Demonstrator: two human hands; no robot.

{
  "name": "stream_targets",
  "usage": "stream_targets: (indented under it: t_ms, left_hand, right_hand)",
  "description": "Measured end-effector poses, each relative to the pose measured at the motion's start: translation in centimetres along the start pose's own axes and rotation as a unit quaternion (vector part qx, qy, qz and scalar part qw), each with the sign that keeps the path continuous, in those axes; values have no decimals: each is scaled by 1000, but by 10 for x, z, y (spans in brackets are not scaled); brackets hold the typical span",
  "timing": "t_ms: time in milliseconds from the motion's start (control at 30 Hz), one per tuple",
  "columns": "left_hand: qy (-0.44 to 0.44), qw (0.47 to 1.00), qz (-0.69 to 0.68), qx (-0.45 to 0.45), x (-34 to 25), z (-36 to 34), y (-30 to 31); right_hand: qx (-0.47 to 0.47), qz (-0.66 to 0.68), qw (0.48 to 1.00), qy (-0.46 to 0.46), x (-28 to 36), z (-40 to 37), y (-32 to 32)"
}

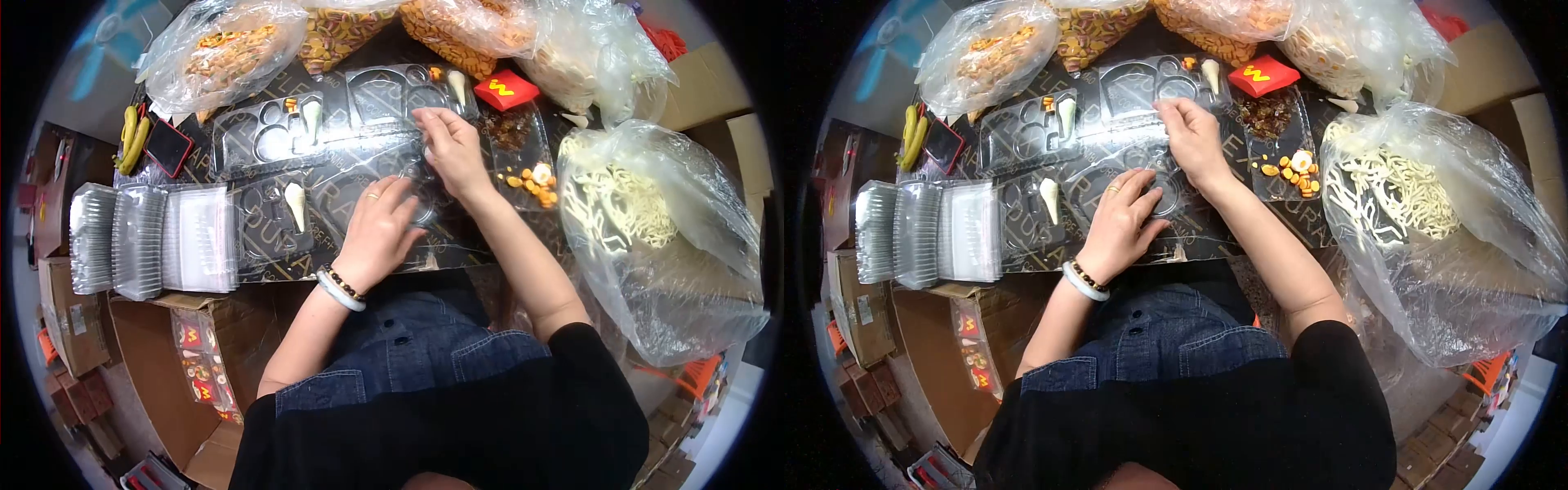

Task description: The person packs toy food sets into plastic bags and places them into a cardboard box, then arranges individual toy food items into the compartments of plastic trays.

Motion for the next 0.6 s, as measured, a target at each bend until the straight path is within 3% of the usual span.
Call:
stream_targets:
  t_ms: [67, 133, 267, 333, 433, 533, 600]
  left_hand:
    - [-11, 1000, 3, 5, 0, 0, -4]
    - [-26, 1000, 11, 15, -3, 1, -5]
    - [0, 999, -38, 4, 2, -1, 4]
    - [22, 998, -62, 11, 6, 2, 5]
    - [23, 1000, 4, 9, 12, 15, 6]
    - [8, 999, 21, -34, 21, 30, 7]
    - [77, 997, 7, 1, 33, 42, 5]
  right_hand:
    - [4, -94, 994, 54, 14, -1, -19]
    - [-19, -198, 964, 178, 19, 5, -28]
    - [-58, -176, 974, 128, 32, -17, 0]
    - [-68, -270, 946, 164, 60, -47, 24]
    - [-138, -387, 907, 96, 70, -89, 81]
    - [-130, -561, 815, 69, 58, -113, 117]
    - [-113, -595, 793, 69, 51, -116, 121]
Point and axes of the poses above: each hand's wrist, its own z-axis towards the middle knuckle, its own y-axis out of the back of the hand, x = y × z, the point moved 7 cm from there along z, towards the middle knuckle, and after that the axes turned 8 degrees about x, right-handed, at the moved point
